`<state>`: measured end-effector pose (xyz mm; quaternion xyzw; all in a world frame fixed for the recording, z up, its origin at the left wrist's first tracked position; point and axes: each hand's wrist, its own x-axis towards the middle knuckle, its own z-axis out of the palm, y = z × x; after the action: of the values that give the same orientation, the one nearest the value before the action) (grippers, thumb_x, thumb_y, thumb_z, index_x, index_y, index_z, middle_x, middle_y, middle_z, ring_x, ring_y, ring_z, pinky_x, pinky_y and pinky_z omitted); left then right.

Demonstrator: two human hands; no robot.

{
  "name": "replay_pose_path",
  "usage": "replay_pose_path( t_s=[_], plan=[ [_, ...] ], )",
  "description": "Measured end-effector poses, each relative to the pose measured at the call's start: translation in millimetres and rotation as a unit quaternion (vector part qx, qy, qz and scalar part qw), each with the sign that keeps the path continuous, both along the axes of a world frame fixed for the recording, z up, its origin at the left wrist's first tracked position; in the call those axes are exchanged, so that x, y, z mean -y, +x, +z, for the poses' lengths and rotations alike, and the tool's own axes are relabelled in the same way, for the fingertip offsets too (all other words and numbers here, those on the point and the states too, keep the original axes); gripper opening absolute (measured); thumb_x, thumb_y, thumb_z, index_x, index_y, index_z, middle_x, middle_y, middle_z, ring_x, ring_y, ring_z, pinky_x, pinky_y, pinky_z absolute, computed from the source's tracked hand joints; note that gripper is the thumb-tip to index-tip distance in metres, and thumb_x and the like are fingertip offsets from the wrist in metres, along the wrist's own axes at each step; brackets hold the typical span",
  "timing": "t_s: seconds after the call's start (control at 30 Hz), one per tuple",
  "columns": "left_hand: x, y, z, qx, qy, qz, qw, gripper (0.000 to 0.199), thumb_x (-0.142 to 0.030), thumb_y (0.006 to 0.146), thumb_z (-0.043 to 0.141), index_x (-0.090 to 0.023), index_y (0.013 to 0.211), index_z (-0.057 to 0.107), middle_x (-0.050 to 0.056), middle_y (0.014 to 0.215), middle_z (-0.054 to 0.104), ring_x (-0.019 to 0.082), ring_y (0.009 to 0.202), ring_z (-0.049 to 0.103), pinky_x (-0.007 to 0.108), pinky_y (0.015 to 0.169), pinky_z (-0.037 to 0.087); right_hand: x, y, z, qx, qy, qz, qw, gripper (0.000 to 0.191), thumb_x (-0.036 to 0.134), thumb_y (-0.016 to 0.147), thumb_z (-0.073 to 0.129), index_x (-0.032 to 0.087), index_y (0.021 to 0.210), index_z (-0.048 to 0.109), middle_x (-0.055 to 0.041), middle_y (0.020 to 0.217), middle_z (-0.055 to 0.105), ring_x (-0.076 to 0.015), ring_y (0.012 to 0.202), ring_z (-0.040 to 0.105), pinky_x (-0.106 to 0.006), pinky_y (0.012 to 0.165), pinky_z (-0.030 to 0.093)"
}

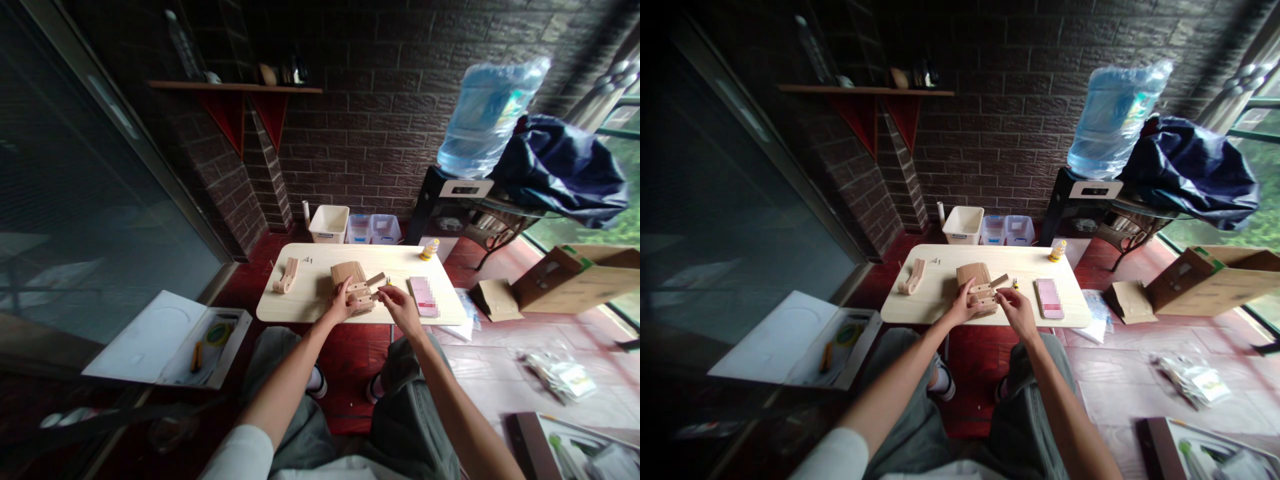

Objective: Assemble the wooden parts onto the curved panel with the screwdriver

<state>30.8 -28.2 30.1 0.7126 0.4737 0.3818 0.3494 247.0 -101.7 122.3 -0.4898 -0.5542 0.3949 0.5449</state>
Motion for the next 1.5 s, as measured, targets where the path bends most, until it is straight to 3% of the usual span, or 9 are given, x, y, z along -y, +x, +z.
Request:
replay_pose_path(
  t_s=[0.37,0.77,1.03,1.2,1.5],
  plan=[
    [1.0,0.3,-0.6,0.027,-0.005,-0.005,1.0,0.096,-0.027,0.076,0.079,-0.032,0.159,0.032,0.013,0.151,0.046,0.034,0.139,0.046,0.056,0.118,0.035,-0.1,3.9,-18.5,0.008,-0.017,0.002,1.0,0.036,0.055,0.085,0.072,0.021,0.099,0.076,-0.0087,0.097,0.078,-0.0235,0.085,0.07,-0.036,0.077,0.056],
    [0.4,-1.6,-1.3,0.011,-0.01,-0.012,1.0,0.09,-0.025,0.078,0.077,-0.032,0.157,0.034,0.013,0.154,0.044,0.034,0.142,0.045,0.055,0.119,0.035,-1.8,-0.7,-22.0,0.001,-0.034,0.011,0.999,0.042,0.06,0.084,0.071,0.02,0.099,0.074,-0.0089,0.096,0.077,-0.0225,0.081,0.071,-0.035,0.073,0.057],
    [-6.4,-14.7,19.0,0.008,-0.051,-0.058,0.997,0.093,-0.021,0.075,0.08,-0.03,0.157,0.037,0.013,0.158,0.044,0.033,0.14,0.049,0.05,0.118,0.039,-0.4,-2.4,-25.6,0.015,-0.03,0.008,0.999,0.046,0.061,0.084,0.07,0.02,0.102,0.075,-0.008,0.089,0.077,-0.0226,0.081,0.07,-0.036,0.074,0.056],
    [-7.9,-20.5,22.2,0.005,-0.043,-0.077,0.996,0.093,-0.026,0.075,0.082,-0.03,0.157,0.037,0.013,0.156,0.047,0.032,0.14,0.05,0.049,0.119,0.039,-1.6,7.7,-19.3,0.019,-0.026,-0.015,0.999,0.047,0.063,0.083,0.071,0.02,0.102,0.074,-0.0066,0.084,0.076,-0.0224,0.079,0.069,-0.036,0.074,0.056],
    [7.7,-11.6,24.7,-0.041,-0.008,-0.034,0.999,0.101,-0.046,0.078,0.081,-0.029,0.161,0.026,0.017,0.161,0.038,0.039,0.147,0.04,0.06,0.12,0.033,-25.6,17.9,-13.3,-0.001,0.002,-0.037,0.999,0.044,0.062,0.08,0.076,0.021,0.093,0.067,-0.0071,0.088,0.074,-0.0219,0.081,0.069,-0.036,0.074,0.057]
  ],
)
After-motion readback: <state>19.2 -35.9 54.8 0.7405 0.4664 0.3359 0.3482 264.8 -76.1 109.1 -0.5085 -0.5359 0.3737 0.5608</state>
